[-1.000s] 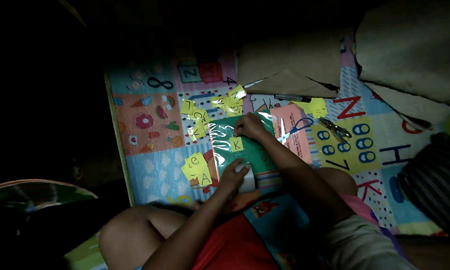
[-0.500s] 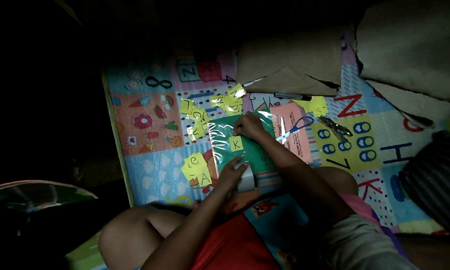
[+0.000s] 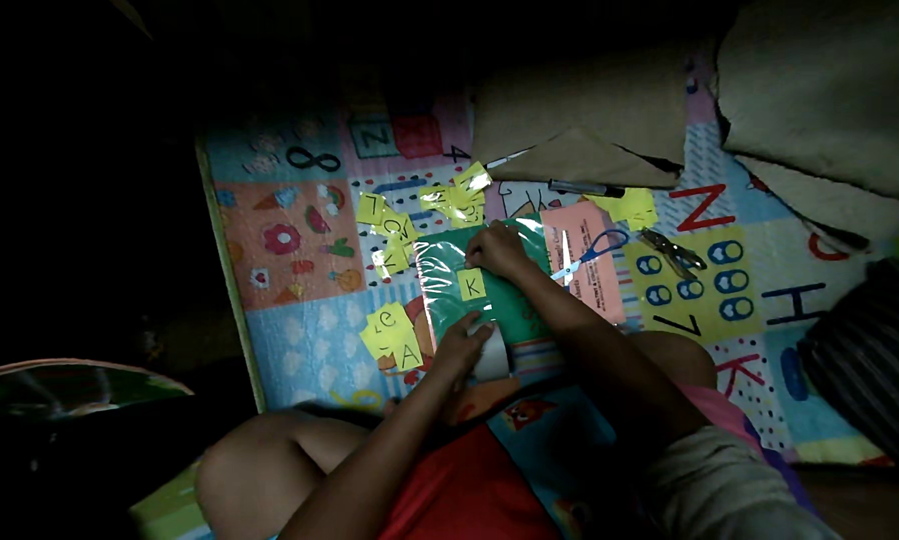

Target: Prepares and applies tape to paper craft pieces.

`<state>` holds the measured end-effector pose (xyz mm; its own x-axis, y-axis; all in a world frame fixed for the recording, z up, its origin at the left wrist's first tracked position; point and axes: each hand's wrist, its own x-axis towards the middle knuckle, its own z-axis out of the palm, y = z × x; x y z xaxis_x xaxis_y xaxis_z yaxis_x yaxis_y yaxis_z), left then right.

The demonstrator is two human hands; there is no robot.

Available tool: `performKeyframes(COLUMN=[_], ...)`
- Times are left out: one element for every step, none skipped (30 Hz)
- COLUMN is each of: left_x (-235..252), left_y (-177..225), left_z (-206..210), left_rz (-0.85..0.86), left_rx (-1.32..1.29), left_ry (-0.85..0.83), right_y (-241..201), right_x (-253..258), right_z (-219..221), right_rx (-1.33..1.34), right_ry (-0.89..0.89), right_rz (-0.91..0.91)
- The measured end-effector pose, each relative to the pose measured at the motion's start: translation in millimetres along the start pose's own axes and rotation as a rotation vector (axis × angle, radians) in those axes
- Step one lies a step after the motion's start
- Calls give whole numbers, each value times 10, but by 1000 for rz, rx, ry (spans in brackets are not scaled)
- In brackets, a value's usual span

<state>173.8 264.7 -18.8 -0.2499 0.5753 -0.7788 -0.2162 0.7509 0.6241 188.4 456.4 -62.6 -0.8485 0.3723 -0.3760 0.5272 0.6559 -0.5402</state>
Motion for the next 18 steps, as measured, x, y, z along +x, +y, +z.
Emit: performKeyframes(left_x=[0,0,2,-1,-6,-11,-11,-12,-12,-9,-7,-5,-2,3,7,10,15,15], left_y=[4,10,11,13,19,23,26,30,36,35,32,32,36,39,38,31,20,13], left_z=[-1,-3,-4,-2,0,1,0,-2,-3,-3,-2,-3,-6,-12,-16,-16,-17,-17], left_rz=[-2,-5,-7,-12,-17,-22,-27,-31,-35,-37,-37,-36,-37,-38,-35,-28,-20,-15], left_rx=[5,11,16,16,16,15,11,5,-5,-13,-16,-10,2,15,21,20,13,2], left_ry=[0,-2,-3,0,2,3,2,1,0,-1,0,0,-2,-6,-9,-9,-7,-6], right_y=[6,8,9,9,11,15,18,15,11,6,0,-2,0,8,14,10,-29,-133], right_x=[5,7,7,8,11,15,21,26,29,31,32,34,41,50,53,37,-25,-159], right_z=[6,9,10,11,16,22,27,28,29,29,29,30,35,45,53,55,32,-41], right_rx=[-3,-5,-9,-12,-16,-23,-27,-32,-37,-40,-42,-43,-46,-53,-62,-65,-58,-41], right_ry=[1,1,0,1,2,5,6,3,-2,-8,-11,-14,-13,-11,-6,7,25,44], right_rz=[-1,-2,-3,-4,-6,-9,-11,-10,-7,-3,2,4,5,3,-2,-13,-21,-22])
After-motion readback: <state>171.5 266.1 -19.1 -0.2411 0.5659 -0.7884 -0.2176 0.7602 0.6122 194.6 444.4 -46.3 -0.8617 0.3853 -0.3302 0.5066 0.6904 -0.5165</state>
